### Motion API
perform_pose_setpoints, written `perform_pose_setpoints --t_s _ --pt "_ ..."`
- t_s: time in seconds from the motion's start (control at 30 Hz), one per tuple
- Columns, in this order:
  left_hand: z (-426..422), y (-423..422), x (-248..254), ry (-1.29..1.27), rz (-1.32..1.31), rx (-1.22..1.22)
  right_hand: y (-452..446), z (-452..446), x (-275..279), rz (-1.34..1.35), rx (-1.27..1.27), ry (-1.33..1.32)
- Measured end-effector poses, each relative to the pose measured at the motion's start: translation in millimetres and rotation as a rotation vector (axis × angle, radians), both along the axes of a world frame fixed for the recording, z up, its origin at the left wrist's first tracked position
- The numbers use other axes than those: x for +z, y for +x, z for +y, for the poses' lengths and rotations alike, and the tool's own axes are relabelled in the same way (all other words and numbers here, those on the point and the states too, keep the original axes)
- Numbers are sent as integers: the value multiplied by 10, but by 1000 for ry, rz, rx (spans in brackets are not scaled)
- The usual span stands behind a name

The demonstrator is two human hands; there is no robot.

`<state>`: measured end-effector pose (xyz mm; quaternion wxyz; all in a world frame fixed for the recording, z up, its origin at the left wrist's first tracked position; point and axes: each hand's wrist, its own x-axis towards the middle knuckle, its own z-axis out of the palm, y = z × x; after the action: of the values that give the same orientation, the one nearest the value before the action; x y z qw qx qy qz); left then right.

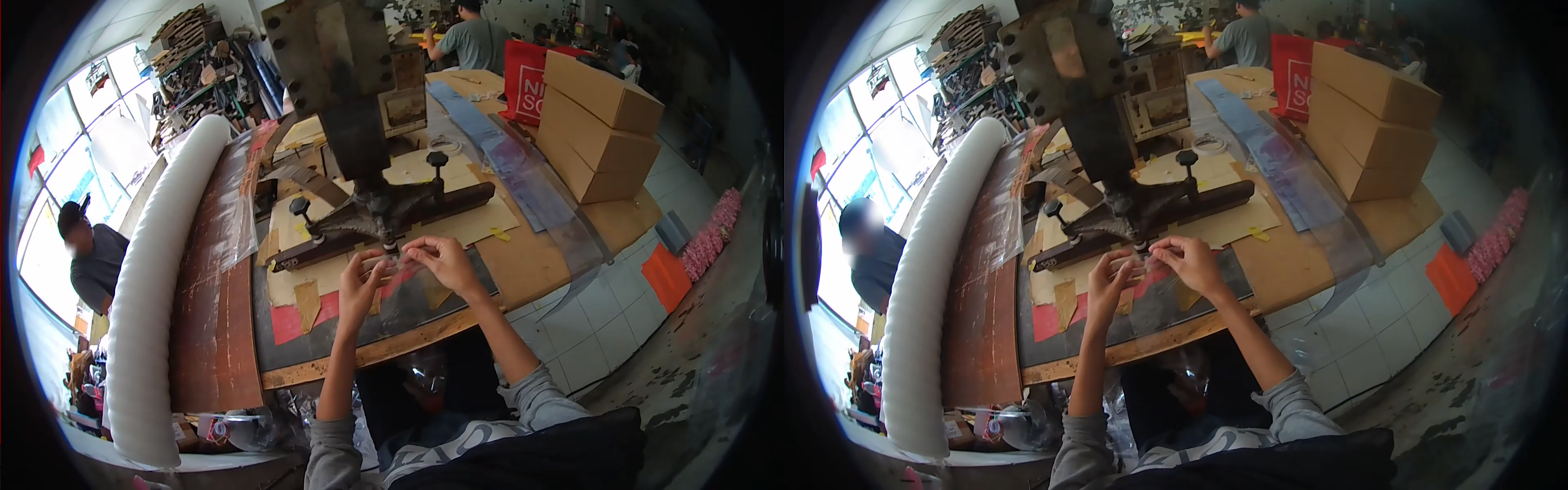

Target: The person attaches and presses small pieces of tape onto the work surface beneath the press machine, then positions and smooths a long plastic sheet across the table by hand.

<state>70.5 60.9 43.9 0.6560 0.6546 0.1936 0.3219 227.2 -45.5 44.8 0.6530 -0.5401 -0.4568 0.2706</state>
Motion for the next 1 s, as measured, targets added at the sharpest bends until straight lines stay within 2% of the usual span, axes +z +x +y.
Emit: perform_pose_setpoints --t_s 0.1,0.2,0.3,0.43,0.53,0.7,1.0 --pt "102 -39 -85 142 91 10 -22 -34 59 18 -4 -37" --pt "51 -73 13 124 96 5 -25 -51 79 -43 -24 -42" --pt "38 -46 7 6 -23 -33 2 -40 32 -4 2 -23" --pt "26 -90 65 -5 -10 -57 -19 -47 68 1 -12 -88" --pt "103 -133 6 21 107 -86 29 -28 93 92 -5 -73" --pt "-9 -210 58 -163 21 -128 70 -84 148 68 28 -87" --pt "-155 -218 27 -77 -55 -4 121 -63 216 39 88 -92"
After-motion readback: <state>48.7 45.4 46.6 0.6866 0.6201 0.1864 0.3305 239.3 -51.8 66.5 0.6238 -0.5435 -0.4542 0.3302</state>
